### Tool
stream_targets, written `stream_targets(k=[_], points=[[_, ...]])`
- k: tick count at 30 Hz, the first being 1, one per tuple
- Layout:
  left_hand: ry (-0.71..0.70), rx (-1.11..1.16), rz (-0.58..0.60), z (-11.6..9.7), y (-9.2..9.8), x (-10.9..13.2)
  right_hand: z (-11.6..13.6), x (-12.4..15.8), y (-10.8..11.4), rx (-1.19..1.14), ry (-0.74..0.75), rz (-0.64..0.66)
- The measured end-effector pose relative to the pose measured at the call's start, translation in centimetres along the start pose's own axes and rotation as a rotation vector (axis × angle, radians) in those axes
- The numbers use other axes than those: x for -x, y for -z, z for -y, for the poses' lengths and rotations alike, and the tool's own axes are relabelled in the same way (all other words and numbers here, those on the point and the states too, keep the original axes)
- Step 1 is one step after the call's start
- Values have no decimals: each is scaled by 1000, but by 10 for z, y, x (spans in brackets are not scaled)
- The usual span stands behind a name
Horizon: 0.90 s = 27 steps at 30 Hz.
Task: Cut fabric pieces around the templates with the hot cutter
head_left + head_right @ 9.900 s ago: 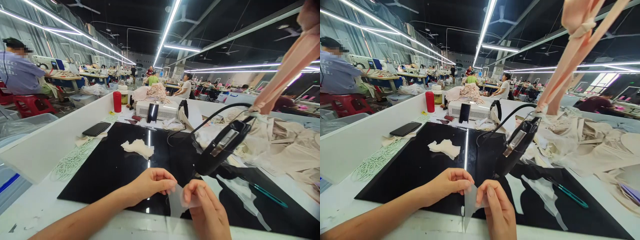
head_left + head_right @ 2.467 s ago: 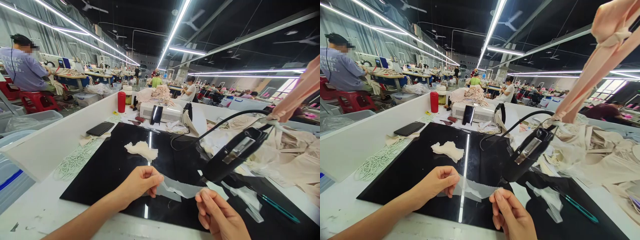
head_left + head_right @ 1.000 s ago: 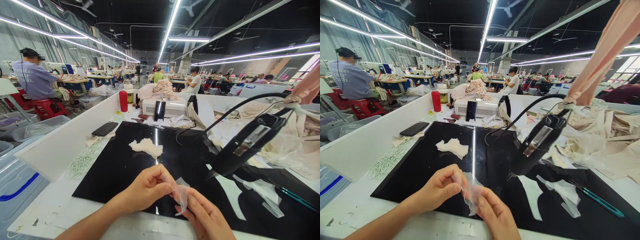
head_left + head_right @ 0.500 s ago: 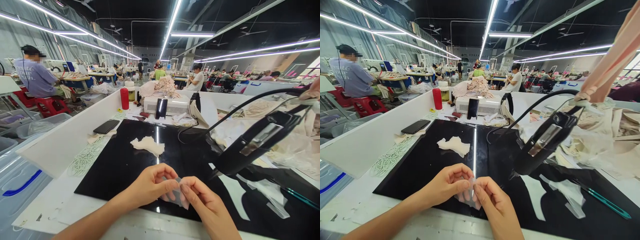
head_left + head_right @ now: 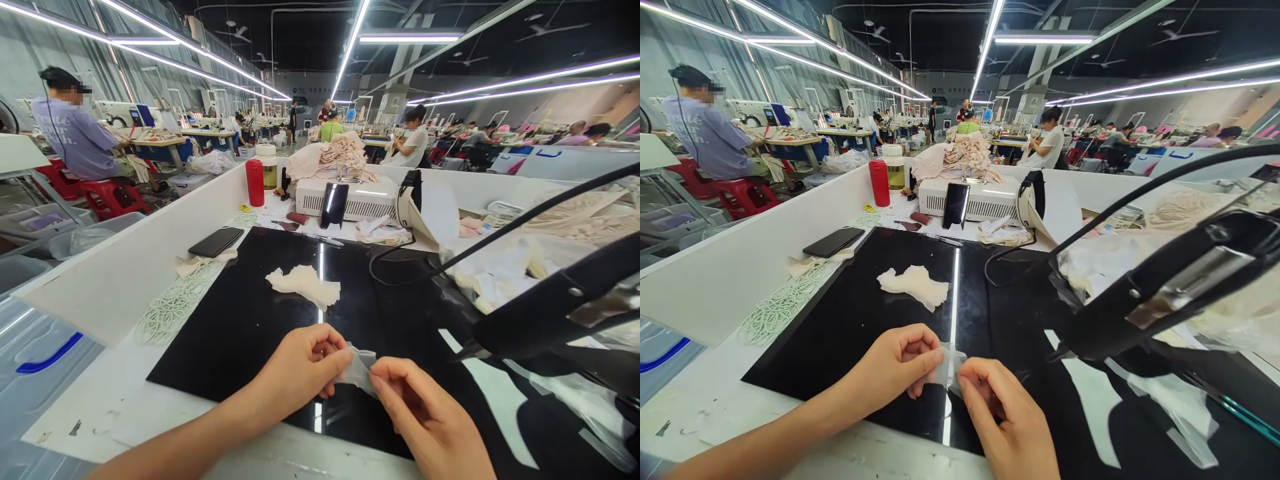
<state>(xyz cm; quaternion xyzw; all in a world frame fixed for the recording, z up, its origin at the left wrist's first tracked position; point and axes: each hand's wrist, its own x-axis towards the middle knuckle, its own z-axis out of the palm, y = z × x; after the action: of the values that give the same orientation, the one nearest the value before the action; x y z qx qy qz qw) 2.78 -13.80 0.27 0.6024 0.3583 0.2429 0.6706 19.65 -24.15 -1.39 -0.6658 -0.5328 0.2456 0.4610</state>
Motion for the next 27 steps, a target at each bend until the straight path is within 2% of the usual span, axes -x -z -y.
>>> stream_targets(k=[5, 10, 14, 20, 27], points=[[27, -69, -60, 1, 3, 1, -10, -8, 4, 111, 174, 21], [-14, -395, -93, -7, 4, 7, -18, -15, 9, 215, 310, 108], [-106, -583, -89, -13, 5, 9, -19, -17, 10, 313, 345, 131], [-233, -775, -56, -8, 7, 10, -15, -19, 8, 384, 404, 107], [-267, -925, -39, -6, 7, 10, -19, -22, 3, 444, 460, 99]])
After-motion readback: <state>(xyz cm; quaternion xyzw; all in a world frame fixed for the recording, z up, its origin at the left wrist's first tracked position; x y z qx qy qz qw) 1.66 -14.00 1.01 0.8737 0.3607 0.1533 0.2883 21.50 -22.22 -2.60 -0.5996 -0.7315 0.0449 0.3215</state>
